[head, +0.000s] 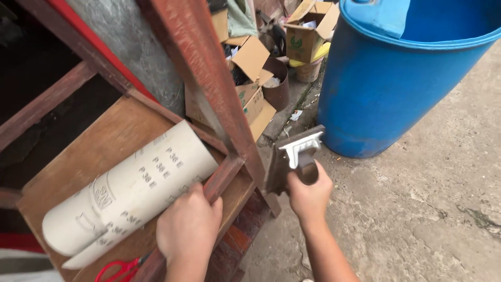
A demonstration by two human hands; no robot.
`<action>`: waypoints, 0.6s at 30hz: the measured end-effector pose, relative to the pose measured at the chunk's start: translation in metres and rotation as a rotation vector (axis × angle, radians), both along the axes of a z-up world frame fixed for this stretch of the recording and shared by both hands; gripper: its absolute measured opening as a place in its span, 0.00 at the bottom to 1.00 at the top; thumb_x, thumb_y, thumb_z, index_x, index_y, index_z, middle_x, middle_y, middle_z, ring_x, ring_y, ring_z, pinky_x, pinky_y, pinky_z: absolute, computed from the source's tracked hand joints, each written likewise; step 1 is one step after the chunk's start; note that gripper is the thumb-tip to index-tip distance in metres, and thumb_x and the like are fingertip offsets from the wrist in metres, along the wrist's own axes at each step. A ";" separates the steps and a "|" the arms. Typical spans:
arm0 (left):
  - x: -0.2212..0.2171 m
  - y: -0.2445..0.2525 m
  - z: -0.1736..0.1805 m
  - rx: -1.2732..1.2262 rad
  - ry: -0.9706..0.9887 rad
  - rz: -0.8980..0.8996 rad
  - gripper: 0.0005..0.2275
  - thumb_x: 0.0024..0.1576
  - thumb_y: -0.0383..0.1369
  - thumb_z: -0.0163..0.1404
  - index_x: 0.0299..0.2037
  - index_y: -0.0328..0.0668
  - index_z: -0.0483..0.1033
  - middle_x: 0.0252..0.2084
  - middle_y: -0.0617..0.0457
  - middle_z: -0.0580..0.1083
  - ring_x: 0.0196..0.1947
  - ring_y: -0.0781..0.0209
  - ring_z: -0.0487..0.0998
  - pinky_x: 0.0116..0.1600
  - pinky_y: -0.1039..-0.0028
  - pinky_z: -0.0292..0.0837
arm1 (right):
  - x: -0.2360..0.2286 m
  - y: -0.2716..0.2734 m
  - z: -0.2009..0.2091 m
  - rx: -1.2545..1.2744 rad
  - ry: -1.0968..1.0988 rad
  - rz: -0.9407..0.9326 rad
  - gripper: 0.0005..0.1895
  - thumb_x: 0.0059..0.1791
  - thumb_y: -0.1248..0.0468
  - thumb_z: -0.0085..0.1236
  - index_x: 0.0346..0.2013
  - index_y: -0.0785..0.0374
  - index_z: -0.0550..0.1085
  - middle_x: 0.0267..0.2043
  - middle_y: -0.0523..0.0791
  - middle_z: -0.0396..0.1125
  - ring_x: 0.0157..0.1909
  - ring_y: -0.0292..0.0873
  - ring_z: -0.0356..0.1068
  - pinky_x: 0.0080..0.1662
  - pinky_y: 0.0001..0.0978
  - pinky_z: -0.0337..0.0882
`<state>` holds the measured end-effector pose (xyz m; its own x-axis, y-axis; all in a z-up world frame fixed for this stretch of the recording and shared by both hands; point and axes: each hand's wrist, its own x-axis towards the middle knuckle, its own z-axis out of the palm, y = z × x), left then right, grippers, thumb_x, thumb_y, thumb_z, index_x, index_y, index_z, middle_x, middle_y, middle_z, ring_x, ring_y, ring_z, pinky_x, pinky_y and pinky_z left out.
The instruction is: Sanding a wooden chair using a manual hand sander to smooth the surface.
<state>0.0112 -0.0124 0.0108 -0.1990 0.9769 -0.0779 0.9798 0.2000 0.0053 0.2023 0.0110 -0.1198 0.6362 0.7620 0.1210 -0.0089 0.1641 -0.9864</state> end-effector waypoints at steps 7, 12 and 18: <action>-0.002 0.003 0.000 0.019 -0.054 -0.013 0.15 0.53 0.48 0.57 0.38 0.45 0.78 0.34 0.45 0.80 0.37 0.48 0.84 0.42 0.59 0.80 | -0.018 0.001 0.031 -0.028 0.064 0.122 0.08 0.46 0.66 0.65 0.35 0.68 0.76 0.26 0.43 0.70 0.24 0.36 0.67 0.28 0.30 0.67; -0.003 0.002 -0.002 0.026 -0.081 -0.054 0.15 0.54 0.46 0.57 0.38 0.43 0.77 0.33 0.45 0.80 0.36 0.48 0.84 0.41 0.61 0.80 | -0.021 0.002 0.032 0.291 -0.176 0.280 0.13 0.48 0.64 0.62 0.45 0.65 0.74 0.35 0.38 0.71 0.37 0.31 0.69 0.41 0.23 0.70; 0.000 0.000 0.005 -0.007 -0.120 -0.053 0.13 0.57 0.44 0.56 0.38 0.44 0.77 0.32 0.46 0.81 0.34 0.50 0.85 0.39 0.63 0.81 | -0.007 0.006 0.016 -0.031 -0.068 0.570 0.08 0.46 0.66 0.65 0.29 0.64 0.73 0.22 0.42 0.71 0.22 0.35 0.66 0.26 0.28 0.65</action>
